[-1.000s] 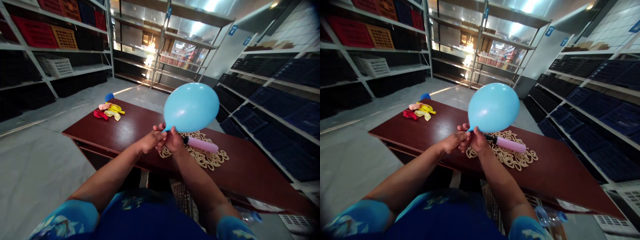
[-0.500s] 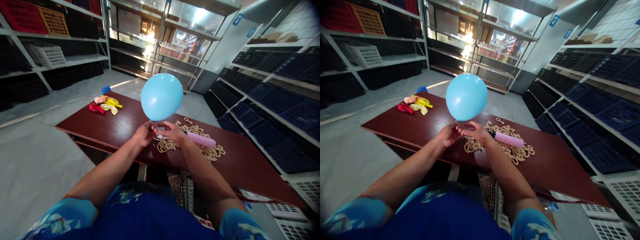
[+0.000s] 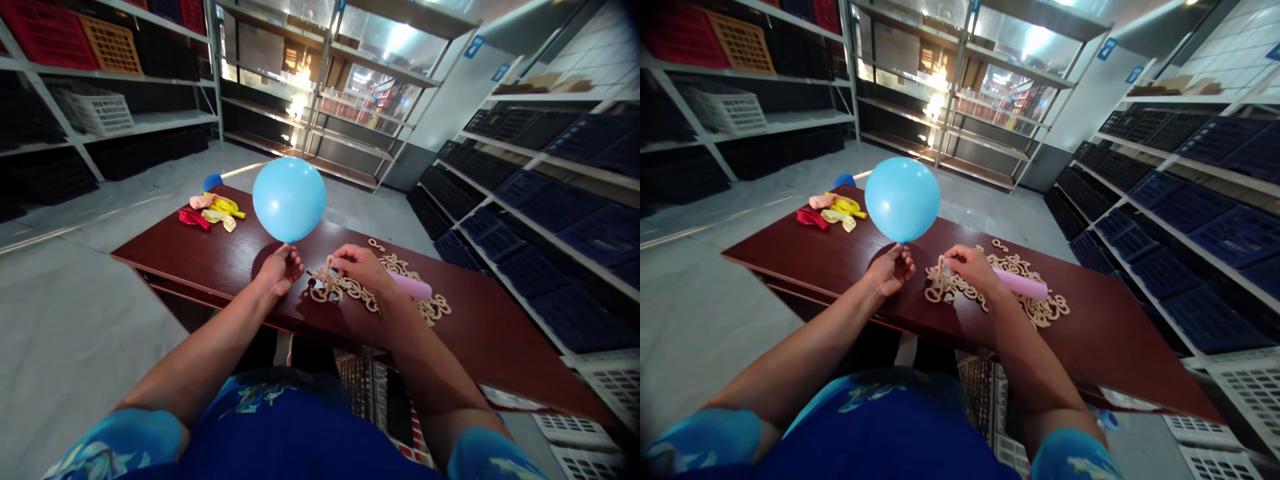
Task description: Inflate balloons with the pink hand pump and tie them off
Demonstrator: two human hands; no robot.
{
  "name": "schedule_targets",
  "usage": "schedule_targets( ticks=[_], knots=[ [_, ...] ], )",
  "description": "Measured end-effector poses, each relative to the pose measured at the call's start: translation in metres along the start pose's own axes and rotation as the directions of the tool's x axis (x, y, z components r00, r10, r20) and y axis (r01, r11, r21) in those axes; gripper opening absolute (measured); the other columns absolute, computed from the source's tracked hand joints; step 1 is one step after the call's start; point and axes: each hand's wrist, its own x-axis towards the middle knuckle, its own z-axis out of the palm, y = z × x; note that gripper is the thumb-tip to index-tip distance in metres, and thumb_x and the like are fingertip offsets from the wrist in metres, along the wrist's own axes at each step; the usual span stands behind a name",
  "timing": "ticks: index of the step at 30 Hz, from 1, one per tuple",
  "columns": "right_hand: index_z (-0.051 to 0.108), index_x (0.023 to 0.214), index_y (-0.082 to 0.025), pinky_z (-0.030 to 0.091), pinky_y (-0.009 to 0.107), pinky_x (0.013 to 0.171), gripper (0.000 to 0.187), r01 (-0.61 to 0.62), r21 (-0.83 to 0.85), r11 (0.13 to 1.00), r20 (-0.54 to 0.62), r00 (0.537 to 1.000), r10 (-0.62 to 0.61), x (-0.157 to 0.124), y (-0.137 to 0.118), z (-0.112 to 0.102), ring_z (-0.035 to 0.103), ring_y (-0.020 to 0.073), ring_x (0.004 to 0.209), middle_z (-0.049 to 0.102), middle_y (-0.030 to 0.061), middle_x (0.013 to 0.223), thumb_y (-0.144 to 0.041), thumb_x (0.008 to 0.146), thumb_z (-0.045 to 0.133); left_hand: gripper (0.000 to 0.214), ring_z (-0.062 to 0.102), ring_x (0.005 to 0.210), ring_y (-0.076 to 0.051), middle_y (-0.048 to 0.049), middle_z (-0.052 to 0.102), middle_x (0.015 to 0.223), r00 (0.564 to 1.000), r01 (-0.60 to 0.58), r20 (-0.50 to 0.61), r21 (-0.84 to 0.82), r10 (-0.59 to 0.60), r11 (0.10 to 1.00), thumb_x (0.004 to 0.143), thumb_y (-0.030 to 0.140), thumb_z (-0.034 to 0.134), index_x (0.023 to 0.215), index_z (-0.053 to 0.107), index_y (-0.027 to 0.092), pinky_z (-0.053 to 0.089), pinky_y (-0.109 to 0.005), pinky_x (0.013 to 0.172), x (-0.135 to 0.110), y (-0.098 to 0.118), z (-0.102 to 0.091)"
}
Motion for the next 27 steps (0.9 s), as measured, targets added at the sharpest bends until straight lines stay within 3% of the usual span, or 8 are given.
schedule_targets(
  ticks=[2,4,11,15,27],
  knots=[
    [0.06,0.088,-0.019,0.036,0.021,0.045,0.026,-0.066,0.169,0.983,-0.002,0.998,0.068,0.001,-0.01,-0.008,0.047,0.0084,0.048,0.057,-0.0017,0.058,-0.041,0.075,0.055,0.011,0.049,0.046,-0.006,0.0021,0.05,0.06,1.0,-0.007,0.027,0.031,0.006,0.999,0.082,0.023,0.052,0.076,0.051,0.014,0.036,-0.015,0.039,0.0,0.001,0.003],
    [0.059,0.087,-0.02,0.038,0.022,0.046,0.026,-0.043,0.271,0.962,-0.037,0.998,0.055,0.004,-0.016,-0.012,0.05,0.0091,0.051,0.062,0.0006,0.067,-0.043,0.074,0.055,0.011,0.049,0.046,-0.005,0.0008,0.052,0.062,0.998,-0.009,0.061,0.05,0.006,0.999,0.082,0.023,0.052,0.076,0.052,0.014,0.03,-0.013,0.035,-0.001,0.003,0.006],
    [0.058,0.077,-0.018,0.036,0.021,0.046,0.022,-0.052,0.078,0.996,-0.125,0.99,0.062,0.015,-0.034,-0.014,0.049,0.0077,0.05,0.059,-0.0015,0.061,-0.038,0.069,0.061,0.012,0.047,0.043,-0.004,-0.0009,0.055,0.063,0.998,-0.047,0.045,0.078,0.044,0.996,0.082,0.023,0.051,0.077,0.054,0.012,0.03,-0.012,0.034,-0.002,0.004,0.011],
    [0.057,0.076,-0.019,0.034,0.02,0.045,0.019,-0.053,0.062,0.997,-0.065,0.996,0.057,0.019,-0.049,-0.011,0.045,0.0062,0.046,0.054,-0.0043,0.055,-0.036,0.07,0.06,0.01,0.043,0.04,-0.002,-0.0047,0.061,0.072,0.997,-0.052,0.062,0.084,0.046,0.995,0.082,0.021,0.052,0.079,0.054,0.011,0.032,-0.013,0.034,-0.002,0.001,0.014],
    [0.053,0.075,-0.02,0.034,0.02,0.041,0.012,-0.043,0.238,0.97,-0.04,0.998,0.054,0.029,-0.069,0.013,0.048,0.0061,0.047,0.061,0.0007,0.072,-0.03,0.07,0.058,0.006,0.043,0.038,-0.003,0.002,0.05,0.06,0.997,-0.059,0.061,0.069,0.055,0.996,0.081,0.018,0.053,0.083,0.054,0.012,0.037,-0.015,0.036,-0.003,-0.018,0.009]
  ],
)
